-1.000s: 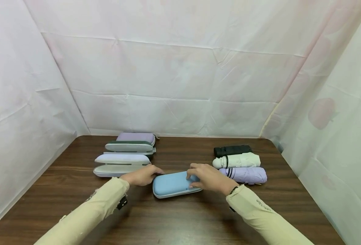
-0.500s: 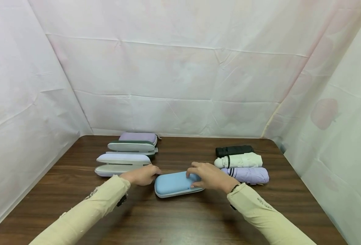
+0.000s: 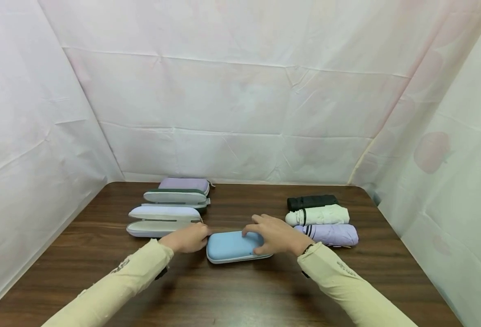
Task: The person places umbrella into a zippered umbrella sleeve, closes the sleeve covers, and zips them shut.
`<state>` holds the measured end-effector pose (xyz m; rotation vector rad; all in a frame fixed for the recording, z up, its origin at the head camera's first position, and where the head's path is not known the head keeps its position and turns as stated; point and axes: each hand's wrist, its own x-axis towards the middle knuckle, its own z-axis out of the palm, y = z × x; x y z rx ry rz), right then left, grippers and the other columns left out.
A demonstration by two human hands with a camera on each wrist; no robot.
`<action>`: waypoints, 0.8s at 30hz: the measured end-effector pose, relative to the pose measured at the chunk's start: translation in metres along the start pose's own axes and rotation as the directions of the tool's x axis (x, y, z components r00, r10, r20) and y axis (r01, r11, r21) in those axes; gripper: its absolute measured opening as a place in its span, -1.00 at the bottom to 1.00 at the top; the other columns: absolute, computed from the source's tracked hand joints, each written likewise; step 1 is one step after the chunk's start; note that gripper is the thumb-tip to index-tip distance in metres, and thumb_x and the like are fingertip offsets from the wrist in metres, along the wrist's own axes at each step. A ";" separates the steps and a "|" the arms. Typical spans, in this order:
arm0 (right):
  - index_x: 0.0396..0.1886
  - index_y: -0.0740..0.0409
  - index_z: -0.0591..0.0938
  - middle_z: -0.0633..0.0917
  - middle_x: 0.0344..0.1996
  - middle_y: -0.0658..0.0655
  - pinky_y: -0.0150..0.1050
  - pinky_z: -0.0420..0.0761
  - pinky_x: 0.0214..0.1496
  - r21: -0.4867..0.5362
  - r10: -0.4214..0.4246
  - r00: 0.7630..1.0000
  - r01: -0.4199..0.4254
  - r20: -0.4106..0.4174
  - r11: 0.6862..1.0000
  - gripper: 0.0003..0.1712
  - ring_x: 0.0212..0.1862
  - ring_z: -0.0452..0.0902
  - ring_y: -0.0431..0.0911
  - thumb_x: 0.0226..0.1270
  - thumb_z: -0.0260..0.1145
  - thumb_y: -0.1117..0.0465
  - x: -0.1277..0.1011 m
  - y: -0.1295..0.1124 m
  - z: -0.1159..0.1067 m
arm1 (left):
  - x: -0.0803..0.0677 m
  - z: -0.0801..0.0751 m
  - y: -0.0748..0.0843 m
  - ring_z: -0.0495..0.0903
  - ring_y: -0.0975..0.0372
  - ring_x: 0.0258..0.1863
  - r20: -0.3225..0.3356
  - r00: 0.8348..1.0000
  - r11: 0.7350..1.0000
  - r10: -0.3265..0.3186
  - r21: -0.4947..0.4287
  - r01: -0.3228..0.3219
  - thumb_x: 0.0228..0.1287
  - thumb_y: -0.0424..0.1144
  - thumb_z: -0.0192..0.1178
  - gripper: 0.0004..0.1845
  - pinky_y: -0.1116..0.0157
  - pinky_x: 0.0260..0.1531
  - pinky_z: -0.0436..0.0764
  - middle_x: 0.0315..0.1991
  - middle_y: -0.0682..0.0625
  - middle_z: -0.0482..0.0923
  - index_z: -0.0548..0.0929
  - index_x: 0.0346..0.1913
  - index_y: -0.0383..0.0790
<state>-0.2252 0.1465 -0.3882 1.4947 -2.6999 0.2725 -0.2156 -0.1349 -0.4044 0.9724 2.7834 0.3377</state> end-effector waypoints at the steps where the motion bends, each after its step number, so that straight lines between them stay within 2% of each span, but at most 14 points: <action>1: 0.04 -0.19 0.62 0.45 -0.24 -0.07 -0.30 0.41 -0.29 0.002 0.004 1.000 -0.004 0.009 1.000 -0.53 -0.26 0.33 -0.19 0.08 0.45 -0.05 0.001 0.000 0.000 | -0.001 0.001 0.000 0.23 0.32 -0.66 -0.017 1.000 1.000 0.003 0.014 -0.003 0.27 -0.51 0.06 -0.71 0.36 -0.58 0.34 -0.68 0.09 0.28 0.47 -0.58 -0.17; 8: 0.15 -0.16 0.62 0.60 0.07 0.02 -0.25 0.45 -0.18 0.026 -0.020 0.999 0.019 0.038 0.999 -0.41 -0.09 0.42 -0.11 0.07 0.46 -0.11 0.002 0.004 0.001 | -0.004 0.006 -0.004 0.34 0.31 -0.65 -0.156 0.984 0.992 0.080 0.109 -0.063 0.24 -0.49 0.11 -0.73 0.32 -0.60 0.41 -0.67 0.04 0.42 0.52 -0.60 -0.20; 14: 0.13 -0.11 0.64 0.64 0.02 0.03 -0.26 0.47 -0.18 0.035 -0.033 0.999 0.033 0.009 0.999 -0.36 -0.10 0.44 -0.11 -0.01 0.50 -0.12 0.001 0.006 0.005 | -0.008 0.011 -0.005 0.55 0.23 -0.53 -0.225 0.967 0.979 0.121 0.186 -0.079 0.22 -0.43 0.17 -0.81 0.25 -0.53 0.53 -0.57 0.02 0.54 0.58 -0.54 -0.18; 18: 0.11 -0.13 0.65 0.66 -0.02 0.01 -0.24 0.46 -0.17 0.006 -0.031 0.999 0.031 -0.037 0.999 -0.37 -0.10 0.45 -0.11 -0.02 0.51 -0.14 0.000 0.007 0.009 | -0.008 0.015 -0.006 0.56 0.22 -0.51 -0.254 0.959 0.968 0.129 0.241 -0.066 0.22 -0.38 0.19 -0.85 0.26 -0.54 0.54 -0.53 0.01 0.56 0.60 -0.50 -0.18; 24: 0.11 -0.15 0.65 0.61 -0.08 0.05 -0.21 0.47 -0.20 0.044 -0.030 0.995 0.035 -0.098 0.998 -0.41 -0.13 0.40 -0.10 0.02 0.50 -0.12 -0.005 0.008 0.018 | -0.013 0.019 -0.007 0.57 0.19 -0.49 -0.289 0.943 0.953 0.162 0.295 -0.074 0.21 -0.36 0.22 -0.87 0.25 -0.54 0.54 -0.53 0.02 0.54 0.62 -0.49 -0.20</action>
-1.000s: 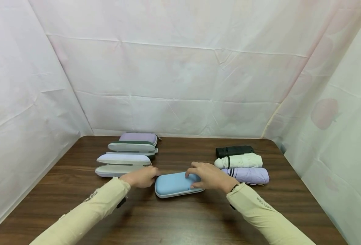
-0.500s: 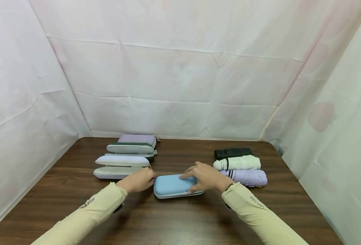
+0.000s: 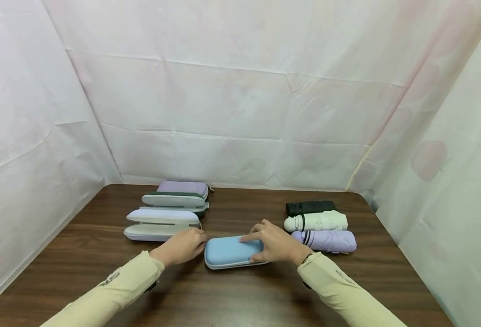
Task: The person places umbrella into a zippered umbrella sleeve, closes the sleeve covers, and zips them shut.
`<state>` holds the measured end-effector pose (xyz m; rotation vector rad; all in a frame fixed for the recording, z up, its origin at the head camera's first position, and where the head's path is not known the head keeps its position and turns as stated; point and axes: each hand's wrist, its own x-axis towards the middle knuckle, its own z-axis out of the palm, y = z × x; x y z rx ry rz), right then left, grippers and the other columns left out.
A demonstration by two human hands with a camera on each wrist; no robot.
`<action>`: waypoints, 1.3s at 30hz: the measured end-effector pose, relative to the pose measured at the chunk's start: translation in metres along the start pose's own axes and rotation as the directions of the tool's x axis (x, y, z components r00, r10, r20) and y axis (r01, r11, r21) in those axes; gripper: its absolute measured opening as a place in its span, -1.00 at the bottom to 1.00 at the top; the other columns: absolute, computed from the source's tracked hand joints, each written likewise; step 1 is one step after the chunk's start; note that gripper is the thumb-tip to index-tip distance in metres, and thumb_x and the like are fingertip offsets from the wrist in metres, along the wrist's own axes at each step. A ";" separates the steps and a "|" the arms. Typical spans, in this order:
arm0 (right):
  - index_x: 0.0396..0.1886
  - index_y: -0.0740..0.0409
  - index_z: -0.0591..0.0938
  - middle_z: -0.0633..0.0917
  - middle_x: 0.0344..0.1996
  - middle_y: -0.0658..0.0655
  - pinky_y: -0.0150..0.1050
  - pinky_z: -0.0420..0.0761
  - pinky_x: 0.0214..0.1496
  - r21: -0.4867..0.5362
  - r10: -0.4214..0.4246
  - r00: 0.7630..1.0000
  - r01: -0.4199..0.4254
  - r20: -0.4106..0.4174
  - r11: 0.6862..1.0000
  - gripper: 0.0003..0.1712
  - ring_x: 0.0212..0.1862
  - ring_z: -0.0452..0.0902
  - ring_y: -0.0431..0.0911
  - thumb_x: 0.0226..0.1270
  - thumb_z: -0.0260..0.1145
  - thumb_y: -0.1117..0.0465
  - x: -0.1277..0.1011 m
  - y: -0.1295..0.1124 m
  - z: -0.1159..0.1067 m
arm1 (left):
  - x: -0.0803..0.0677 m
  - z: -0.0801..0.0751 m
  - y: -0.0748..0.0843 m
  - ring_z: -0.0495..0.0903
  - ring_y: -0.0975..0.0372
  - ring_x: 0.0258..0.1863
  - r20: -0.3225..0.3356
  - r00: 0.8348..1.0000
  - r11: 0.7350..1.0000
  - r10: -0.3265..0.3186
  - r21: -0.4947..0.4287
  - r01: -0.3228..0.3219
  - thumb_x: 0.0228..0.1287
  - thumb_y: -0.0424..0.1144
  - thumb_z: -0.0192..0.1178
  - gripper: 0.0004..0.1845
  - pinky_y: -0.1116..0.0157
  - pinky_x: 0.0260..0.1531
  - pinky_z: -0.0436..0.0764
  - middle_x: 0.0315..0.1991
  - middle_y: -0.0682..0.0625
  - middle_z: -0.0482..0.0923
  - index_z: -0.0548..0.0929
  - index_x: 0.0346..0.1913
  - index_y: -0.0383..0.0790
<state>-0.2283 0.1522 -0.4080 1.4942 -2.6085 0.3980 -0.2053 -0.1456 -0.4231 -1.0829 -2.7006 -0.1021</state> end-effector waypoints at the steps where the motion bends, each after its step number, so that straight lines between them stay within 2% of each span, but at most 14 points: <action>1: 0.11 -0.14 0.65 0.59 -0.11 0.05 -0.20 0.48 -0.18 0.004 -0.006 1.000 0.006 -0.011 1.000 -0.41 -0.13 0.41 -0.09 0.03 0.50 -0.11 -0.001 0.000 0.002 | -0.001 0.000 0.001 0.57 0.19 -0.49 -0.002 1.000 1.000 0.005 0.003 -0.005 0.21 -0.36 0.23 -0.87 0.25 -0.53 0.54 -0.53 0.02 0.54 0.62 -0.49 -0.20; 5: 0.11 -0.16 0.65 0.56 -0.16 0.02 -0.17 0.49 -0.15 0.006 -0.004 0.999 0.005 -0.035 1.000 -0.40 -0.12 0.44 -0.10 0.00 0.52 -0.10 -0.004 0.000 0.005 | -0.005 -0.001 0.002 0.57 0.17 -0.47 0.009 1.000 1.000 0.009 0.020 -0.009 0.21 -0.39 0.23 -0.86 0.25 -0.51 0.56 -0.52 0.01 0.53 0.61 -0.49 -0.21; 12: 0.10 -0.20 0.66 0.55 -0.16 0.00 -0.21 0.47 -0.15 0.034 0.060 0.998 -0.060 -0.021 0.998 -0.41 -0.13 0.40 -0.12 -0.02 0.53 -0.09 -0.001 -0.001 0.003 | -0.008 -0.001 -0.001 0.56 0.16 -0.43 0.040 0.999 0.998 -0.013 0.060 0.010 0.18 -0.50 0.18 -0.83 0.24 -0.46 0.57 -0.50 0.01 0.54 0.62 -0.48 -0.19; 16: 0.09 -0.22 0.66 0.55 -0.16 0.00 -0.21 0.47 -0.17 0.024 0.090 0.996 -0.089 -0.020 0.996 -0.42 -0.13 0.41 -0.11 -0.01 0.52 -0.11 -0.002 -0.002 0.004 | -0.012 0.000 -0.002 0.55 0.17 -0.45 0.022 1.000 0.997 -0.003 0.074 0.002 0.12 -0.54 0.18 -0.80 0.25 -0.49 0.56 -0.52 0.01 0.53 0.60 -0.51 -0.18; 23: 0.10 -0.20 0.66 0.56 -0.19 -0.02 -0.28 0.43 -0.25 0.018 0.152 0.987 -0.152 -0.044 0.988 -0.39 -0.20 0.39 -0.16 0.00 0.48 -0.21 -0.005 -0.005 0.006 | -0.015 0.000 0.001 0.53 0.19 -0.51 -0.018 1.000 0.997 0.022 0.077 -0.020 0.12 -0.47 0.25 -0.80 0.27 -0.59 0.52 -0.56 0.04 0.50 0.58 -0.57 -0.16; 31: 0.06 -0.21 0.68 0.53 -0.29 -0.02 -0.30 0.39 -0.32 -0.012 0.244 0.965 -0.246 -0.097 0.969 -0.39 -0.28 0.36 -0.18 -0.06 0.52 -0.18 -0.006 -0.014 0.008 | -0.015 -0.002 0.006 0.52 0.20 -0.53 -0.016 1.000 0.995 0.023 0.093 -0.021 0.12 -0.48 0.22 -0.79 0.26 -0.59 0.51 -0.57 0.04 0.46 0.56 -0.57 -0.14; 39: 0.02 -0.22 0.70 0.39 -0.48 -0.10 -0.36 0.29 -0.43 -0.019 0.324 0.933 -0.331 -0.155 0.943 -0.39 -0.45 0.22 -0.23 -0.12 0.53 -0.20 -0.007 -0.030 0.015 | -0.018 -0.003 0.011 0.54 0.18 -0.53 -0.006 1.000 0.997 0.013 0.074 -0.013 0.13 -0.48 0.23 -0.77 0.26 -0.56 0.53 -0.58 0.02 0.47 0.55 -0.59 -0.14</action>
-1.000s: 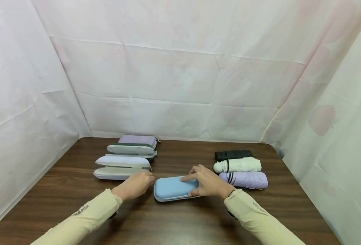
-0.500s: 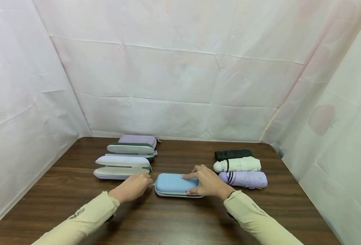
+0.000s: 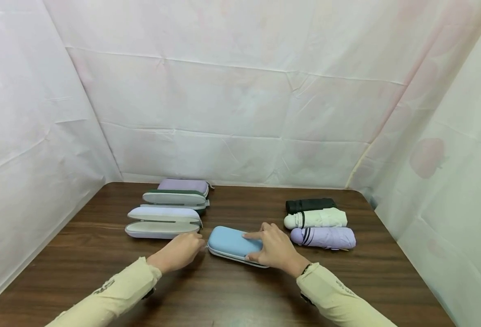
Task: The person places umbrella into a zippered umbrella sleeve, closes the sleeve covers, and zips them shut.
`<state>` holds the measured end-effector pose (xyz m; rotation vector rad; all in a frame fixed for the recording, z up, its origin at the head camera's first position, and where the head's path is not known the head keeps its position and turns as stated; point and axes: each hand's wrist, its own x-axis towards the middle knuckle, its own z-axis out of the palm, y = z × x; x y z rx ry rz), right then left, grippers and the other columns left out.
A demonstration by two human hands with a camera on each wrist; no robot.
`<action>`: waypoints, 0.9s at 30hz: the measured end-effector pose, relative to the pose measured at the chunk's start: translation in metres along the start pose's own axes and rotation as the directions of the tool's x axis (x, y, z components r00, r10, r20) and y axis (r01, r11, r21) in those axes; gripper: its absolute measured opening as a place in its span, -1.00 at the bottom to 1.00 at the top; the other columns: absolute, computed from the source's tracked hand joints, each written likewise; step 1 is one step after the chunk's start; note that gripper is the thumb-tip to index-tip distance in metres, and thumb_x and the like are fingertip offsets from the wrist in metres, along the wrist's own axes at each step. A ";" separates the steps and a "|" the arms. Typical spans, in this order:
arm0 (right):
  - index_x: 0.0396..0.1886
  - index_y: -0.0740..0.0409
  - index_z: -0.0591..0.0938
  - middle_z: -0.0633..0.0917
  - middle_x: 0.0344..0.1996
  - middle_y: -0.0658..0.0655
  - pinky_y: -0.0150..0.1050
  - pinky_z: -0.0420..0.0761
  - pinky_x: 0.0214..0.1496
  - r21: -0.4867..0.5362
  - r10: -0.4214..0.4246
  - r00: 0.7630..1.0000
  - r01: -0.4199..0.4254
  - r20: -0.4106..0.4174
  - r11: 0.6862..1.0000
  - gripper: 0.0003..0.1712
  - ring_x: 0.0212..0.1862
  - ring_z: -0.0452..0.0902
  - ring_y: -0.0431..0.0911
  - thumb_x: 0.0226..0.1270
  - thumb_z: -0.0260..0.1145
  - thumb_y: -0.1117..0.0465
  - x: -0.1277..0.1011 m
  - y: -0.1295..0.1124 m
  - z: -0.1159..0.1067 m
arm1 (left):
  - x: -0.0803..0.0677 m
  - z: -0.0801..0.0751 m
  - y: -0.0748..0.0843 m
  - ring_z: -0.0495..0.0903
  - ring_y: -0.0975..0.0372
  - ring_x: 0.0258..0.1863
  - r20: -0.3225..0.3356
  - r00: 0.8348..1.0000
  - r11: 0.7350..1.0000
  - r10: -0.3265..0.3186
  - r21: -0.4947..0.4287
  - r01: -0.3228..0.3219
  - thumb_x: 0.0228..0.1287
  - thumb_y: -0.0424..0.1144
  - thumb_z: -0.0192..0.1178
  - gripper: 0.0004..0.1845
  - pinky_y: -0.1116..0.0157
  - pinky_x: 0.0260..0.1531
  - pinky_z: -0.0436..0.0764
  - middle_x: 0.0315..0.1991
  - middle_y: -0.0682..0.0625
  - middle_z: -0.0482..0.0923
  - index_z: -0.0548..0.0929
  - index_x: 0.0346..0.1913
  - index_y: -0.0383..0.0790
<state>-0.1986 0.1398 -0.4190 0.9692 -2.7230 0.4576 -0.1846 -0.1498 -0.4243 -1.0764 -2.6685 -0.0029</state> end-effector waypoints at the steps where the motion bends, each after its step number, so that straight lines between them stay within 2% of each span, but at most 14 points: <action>1: 0.01 -0.22 0.71 0.38 -0.49 -0.10 -0.36 0.28 -0.44 0.002 0.011 1.000 -0.011 -0.006 1.000 -0.39 -0.46 0.21 -0.22 -0.13 0.54 -0.20 -0.001 -0.001 0.000 | 0.000 0.000 0.000 0.55 0.17 -0.53 0.004 1.000 1.000 -0.005 -0.009 0.005 0.14 -0.48 0.23 -0.77 0.25 -0.56 0.54 -0.58 0.02 0.47 0.55 -0.59 -0.14; 6: 0.00 -0.22 0.71 0.35 -0.53 -0.09 -0.35 0.24 -0.47 0.006 0.054 0.998 -0.054 -0.022 0.999 -0.39 -0.50 0.17 -0.20 -0.16 0.55 -0.20 -0.004 -0.007 0.001 | 0.000 0.000 0.002 0.54 0.17 -0.52 0.033 0.999 0.997 -0.035 -0.061 0.037 0.19 -0.45 0.21 -0.77 0.25 -0.55 0.53 -0.58 0.04 0.45 0.55 -0.58 -0.14; 10: -0.01 -0.23 0.72 0.33 -0.56 -0.09 -0.34 0.22 -0.49 -0.011 0.090 0.996 -0.090 -0.026 0.996 -0.39 -0.52 0.15 -0.20 -0.18 0.56 -0.20 -0.005 -0.010 0.002 | 0.002 0.001 0.004 0.50 0.23 -0.53 0.053 0.998 0.992 -0.035 -0.120 0.042 0.16 -0.49 0.18 -0.75 0.28 -0.56 0.49 -0.60 0.08 0.42 0.56 -0.59 -0.14; 14: -0.04 -0.22 0.73 0.34 -0.57 -0.10 -0.35 0.22 -0.52 -0.014 0.123 0.991 -0.124 -0.049 0.992 -0.40 -0.54 0.15 -0.21 -0.20 0.57 -0.19 -0.006 -0.015 0.002 | 0.004 0.002 0.007 0.50 0.25 -0.53 0.065 0.997 0.991 -0.030 -0.125 0.038 0.16 -0.49 0.17 -0.74 0.29 -0.55 0.49 -0.61 0.08 0.42 0.54 -0.60 -0.13; 18: -0.07 -0.17 0.75 0.35 -0.58 -0.10 -0.36 0.23 -0.56 -0.020 0.134 0.987 -0.136 -0.084 0.990 -0.39 -0.56 0.16 -0.22 -0.24 0.58 -0.20 -0.008 -0.021 0.004 | 0.006 0.002 0.010 0.44 0.29 -0.56 0.057 0.998 0.990 -0.034 -0.134 0.041 0.14 -0.51 0.17 -0.71 0.31 -0.57 0.45 -0.62 0.11 0.39 0.50 -0.63 -0.11; 23: -0.10 -0.12 0.76 0.41 -0.57 -0.06 -0.33 0.28 -0.59 -0.049 0.128 0.984 -0.135 -0.125 0.990 -0.38 -0.56 0.24 -0.22 -0.25 0.57 -0.23 -0.008 -0.028 0.005 | 0.009 0.005 0.015 0.29 0.34 -0.58 0.033 0.999 0.989 -0.005 -0.151 0.010 0.12 -0.53 0.14 -0.65 0.34 -0.58 0.36 -0.65 0.16 0.32 0.41 -0.68 -0.07; 27: -0.11 -0.08 0.75 0.46 -0.55 -0.01 -0.31 0.31 -0.62 -0.083 0.116 0.982 -0.129 -0.147 0.988 -0.36 -0.58 0.31 -0.20 -0.25 0.55 -0.26 -0.008 -0.034 0.006 | 0.012 0.006 0.018 0.34 0.34 -0.59 0.012 1.000 0.991 0.014 -0.134 -0.012 0.10 -0.52 0.17 -0.67 0.34 -0.58 0.39 -0.64 0.15 0.38 0.45 -0.67 -0.08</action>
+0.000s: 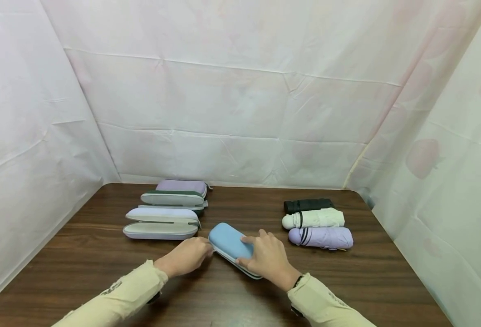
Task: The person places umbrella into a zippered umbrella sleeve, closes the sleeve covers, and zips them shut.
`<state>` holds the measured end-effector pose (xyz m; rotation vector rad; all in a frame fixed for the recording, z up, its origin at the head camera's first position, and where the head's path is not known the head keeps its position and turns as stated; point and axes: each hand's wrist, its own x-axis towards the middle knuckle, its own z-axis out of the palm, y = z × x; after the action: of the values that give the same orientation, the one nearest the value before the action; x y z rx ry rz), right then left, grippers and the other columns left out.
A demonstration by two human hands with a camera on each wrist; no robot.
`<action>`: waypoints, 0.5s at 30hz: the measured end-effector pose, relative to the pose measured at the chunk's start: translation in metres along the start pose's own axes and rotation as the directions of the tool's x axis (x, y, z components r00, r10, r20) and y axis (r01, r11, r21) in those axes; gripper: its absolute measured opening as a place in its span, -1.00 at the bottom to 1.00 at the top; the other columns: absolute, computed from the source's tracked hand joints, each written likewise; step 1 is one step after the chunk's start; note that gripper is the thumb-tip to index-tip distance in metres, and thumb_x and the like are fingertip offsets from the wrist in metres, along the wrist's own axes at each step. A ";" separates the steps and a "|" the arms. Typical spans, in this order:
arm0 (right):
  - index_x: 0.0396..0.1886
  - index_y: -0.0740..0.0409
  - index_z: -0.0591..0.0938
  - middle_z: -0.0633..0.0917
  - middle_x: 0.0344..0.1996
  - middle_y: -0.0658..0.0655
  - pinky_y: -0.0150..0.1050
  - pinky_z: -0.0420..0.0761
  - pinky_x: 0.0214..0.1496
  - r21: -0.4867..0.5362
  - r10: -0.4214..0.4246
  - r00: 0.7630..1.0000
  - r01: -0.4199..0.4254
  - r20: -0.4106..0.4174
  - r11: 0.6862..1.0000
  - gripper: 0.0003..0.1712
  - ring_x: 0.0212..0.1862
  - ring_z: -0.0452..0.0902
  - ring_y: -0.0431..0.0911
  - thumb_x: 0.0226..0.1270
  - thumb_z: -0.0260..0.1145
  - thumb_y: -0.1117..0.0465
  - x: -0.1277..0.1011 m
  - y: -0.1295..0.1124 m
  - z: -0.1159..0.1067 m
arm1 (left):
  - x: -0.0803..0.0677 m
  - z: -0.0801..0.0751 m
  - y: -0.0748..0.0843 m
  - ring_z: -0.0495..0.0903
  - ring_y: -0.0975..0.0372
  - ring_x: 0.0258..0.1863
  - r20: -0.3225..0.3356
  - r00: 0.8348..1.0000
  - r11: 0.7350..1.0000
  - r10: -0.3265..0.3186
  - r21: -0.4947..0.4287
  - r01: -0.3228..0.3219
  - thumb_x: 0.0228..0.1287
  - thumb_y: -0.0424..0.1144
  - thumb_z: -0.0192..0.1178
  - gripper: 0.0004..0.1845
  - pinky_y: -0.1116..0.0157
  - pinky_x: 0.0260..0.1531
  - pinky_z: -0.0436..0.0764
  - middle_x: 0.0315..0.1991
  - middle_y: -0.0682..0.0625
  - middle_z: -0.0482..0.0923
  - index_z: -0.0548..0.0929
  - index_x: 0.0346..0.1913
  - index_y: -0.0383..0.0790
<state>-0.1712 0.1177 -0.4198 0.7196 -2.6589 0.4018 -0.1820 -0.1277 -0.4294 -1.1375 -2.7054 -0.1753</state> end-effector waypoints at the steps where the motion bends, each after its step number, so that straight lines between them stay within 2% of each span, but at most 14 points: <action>1: -0.12 -0.08 0.75 0.48 -0.55 0.00 -0.31 0.32 -0.63 -0.009 -0.002 1.000 0.002 -0.003 1.000 -0.36 -0.58 0.33 -0.20 -0.25 0.55 -0.27 0.000 -0.001 0.000 | 0.000 0.000 0.001 0.36 0.34 -0.59 -0.004 1.000 1.000 0.003 0.001 -0.003 0.10 -0.52 0.18 -0.68 0.34 -0.58 0.40 -0.64 0.15 0.40 0.47 -0.67 -0.09; 6: -0.18 -0.06 0.71 0.55 -0.51 0.05 -0.30 0.35 -0.67 -0.058 -0.007 1.000 0.006 -0.018 0.998 -0.37 -0.61 0.40 -0.17 -0.24 0.52 -0.30 -0.001 -0.006 0.002 | 0.004 0.002 0.006 0.47 0.33 -0.55 -0.012 1.000 1.000 0.018 -0.002 -0.018 0.09 -0.51 0.20 -0.75 0.36 -0.55 0.46 -0.58 0.13 0.50 0.56 -0.61 -0.11; 11: -0.25 -0.01 0.64 0.53 -0.55 0.03 -0.30 0.29 -0.72 -0.072 0.006 1.000 -0.007 -0.010 0.997 -0.38 -0.68 0.32 -0.19 -0.19 0.49 -0.33 0.001 -0.013 0.002 | 0.009 0.002 0.018 0.48 0.37 -0.54 0.013 0.998 0.998 0.054 -0.020 -0.053 0.12 -0.49 0.24 -0.78 0.43 -0.53 0.46 -0.53 0.17 0.51 0.61 -0.56 -0.10; 15: -0.20 0.07 0.59 0.50 -0.59 0.04 -0.29 0.27 -0.74 -0.093 0.005 1.000 -0.005 0.000 0.996 -0.32 -0.71 0.29 -0.17 -0.16 0.47 -0.33 0.005 -0.017 0.003 | 0.014 0.003 0.028 0.48 0.41 -0.51 0.043 0.995 0.995 0.095 -0.024 -0.094 0.17 -0.42 0.26 -0.81 0.47 -0.51 0.46 -0.50 0.19 0.52 0.63 -0.51 -0.08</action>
<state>-0.1670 0.1004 -0.4172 0.6842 -2.6602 0.2772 -0.1722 -0.0984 -0.4286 -1.2872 -2.6860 -0.1672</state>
